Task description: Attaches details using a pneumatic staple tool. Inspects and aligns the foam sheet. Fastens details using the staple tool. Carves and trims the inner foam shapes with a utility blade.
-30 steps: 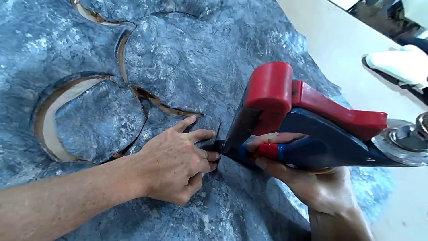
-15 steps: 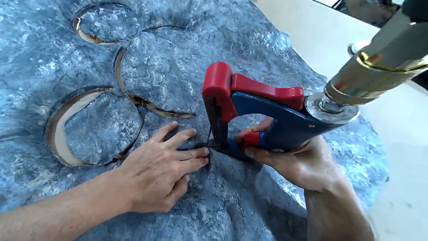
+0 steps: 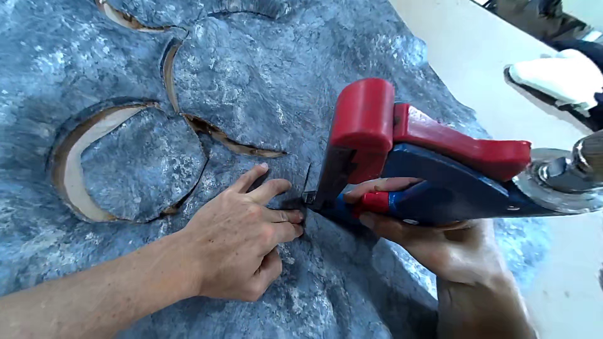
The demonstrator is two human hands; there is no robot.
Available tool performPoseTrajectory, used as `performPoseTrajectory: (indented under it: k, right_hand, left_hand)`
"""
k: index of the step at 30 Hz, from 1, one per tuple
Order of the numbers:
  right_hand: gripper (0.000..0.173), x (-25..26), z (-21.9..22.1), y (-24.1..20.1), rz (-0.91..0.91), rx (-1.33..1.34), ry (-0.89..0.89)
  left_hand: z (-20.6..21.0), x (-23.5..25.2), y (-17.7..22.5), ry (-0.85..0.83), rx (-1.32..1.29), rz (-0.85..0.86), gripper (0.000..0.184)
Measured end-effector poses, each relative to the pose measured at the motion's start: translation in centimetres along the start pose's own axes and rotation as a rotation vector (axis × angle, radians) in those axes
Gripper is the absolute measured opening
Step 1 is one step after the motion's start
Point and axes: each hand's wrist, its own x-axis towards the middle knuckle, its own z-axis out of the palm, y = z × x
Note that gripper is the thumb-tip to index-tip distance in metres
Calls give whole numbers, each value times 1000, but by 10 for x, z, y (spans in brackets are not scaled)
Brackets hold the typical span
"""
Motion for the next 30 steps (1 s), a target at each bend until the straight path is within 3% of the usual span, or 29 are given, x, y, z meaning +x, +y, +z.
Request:
performPoseTrajectory:
  k: [3, 9, 30]
  right_hand:
    - [32, 4, 2, -4, 15, 47, 3]
    - [34, 8, 1, -5, 46, 103, 15]
    - [36, -6, 3, -3, 47, -22, 38]
  left_hand:
    - [3, -2, -5, 126, -20, -4, 34]
    - [-4, 1, -8, -50, 80, 31, 44]
    - [-1, 1, -8, -31, -25, 17, 40]
